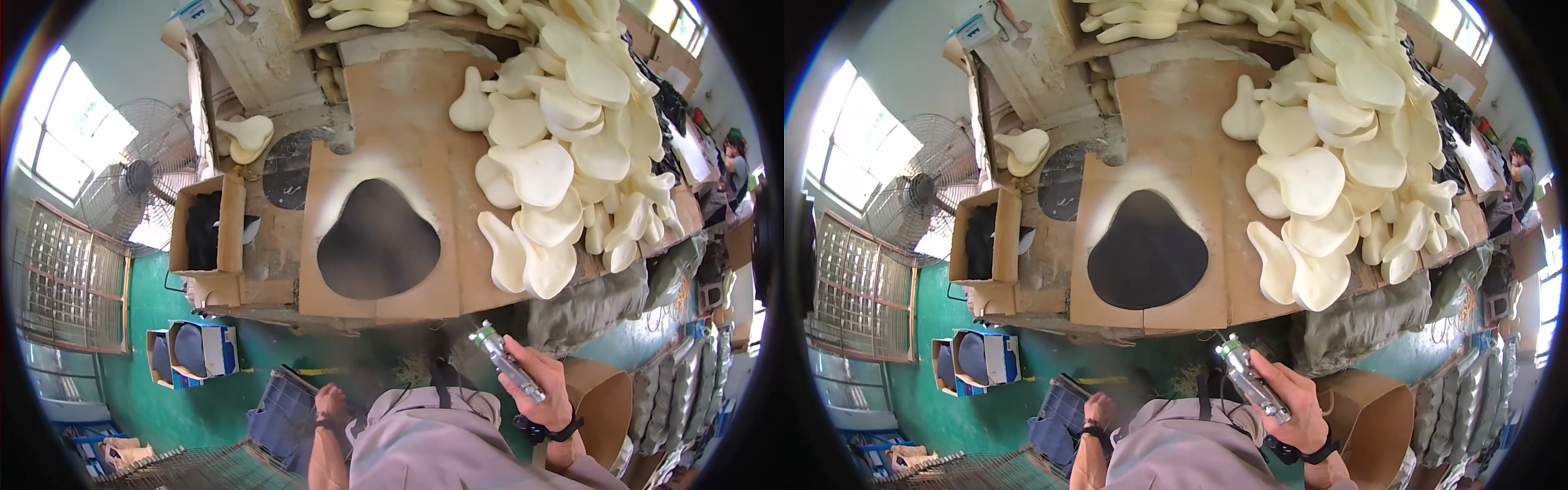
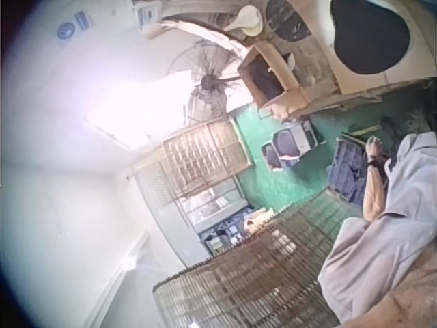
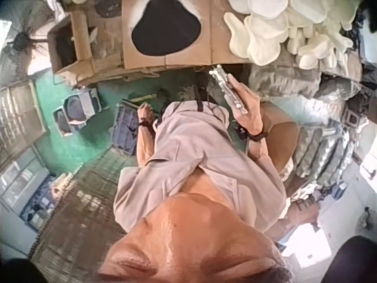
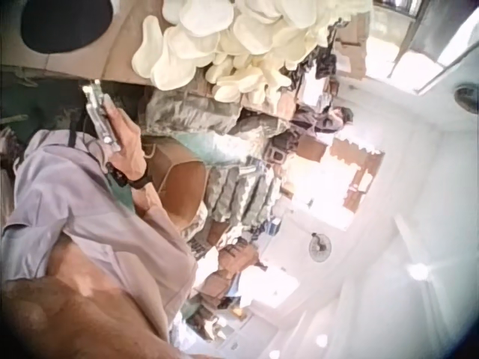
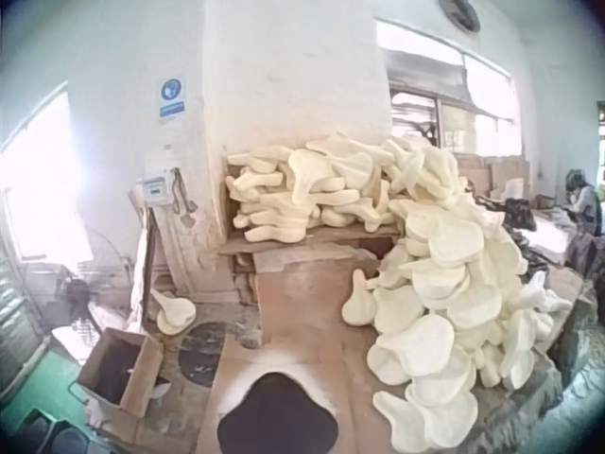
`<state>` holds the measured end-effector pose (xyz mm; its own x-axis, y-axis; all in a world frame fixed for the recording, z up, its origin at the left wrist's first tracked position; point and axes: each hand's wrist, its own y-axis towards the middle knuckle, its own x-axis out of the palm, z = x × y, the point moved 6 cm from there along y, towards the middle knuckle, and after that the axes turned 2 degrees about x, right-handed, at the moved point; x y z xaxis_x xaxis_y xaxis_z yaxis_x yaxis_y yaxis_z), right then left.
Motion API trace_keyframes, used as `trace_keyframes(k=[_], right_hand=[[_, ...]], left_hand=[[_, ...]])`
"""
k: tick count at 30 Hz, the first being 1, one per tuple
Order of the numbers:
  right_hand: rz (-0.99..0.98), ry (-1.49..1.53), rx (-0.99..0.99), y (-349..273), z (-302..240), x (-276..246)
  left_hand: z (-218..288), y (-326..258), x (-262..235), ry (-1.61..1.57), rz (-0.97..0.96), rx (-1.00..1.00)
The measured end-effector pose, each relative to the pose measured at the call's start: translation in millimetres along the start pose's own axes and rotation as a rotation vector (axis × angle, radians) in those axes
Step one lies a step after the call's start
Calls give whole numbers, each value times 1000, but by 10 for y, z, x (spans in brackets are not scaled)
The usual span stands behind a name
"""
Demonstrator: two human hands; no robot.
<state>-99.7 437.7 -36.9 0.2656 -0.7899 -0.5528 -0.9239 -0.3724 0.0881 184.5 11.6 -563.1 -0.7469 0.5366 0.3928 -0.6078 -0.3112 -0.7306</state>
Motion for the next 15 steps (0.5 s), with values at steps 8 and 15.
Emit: trace_keyframes(k=[8,15], right_hand=[[-250,-2,-17,49,-104,251],[-332,-18,10,-80,-117,218]], left_hand=[[403,-127,422,458,233,105],[-226,21,-348,468,-44,115]])
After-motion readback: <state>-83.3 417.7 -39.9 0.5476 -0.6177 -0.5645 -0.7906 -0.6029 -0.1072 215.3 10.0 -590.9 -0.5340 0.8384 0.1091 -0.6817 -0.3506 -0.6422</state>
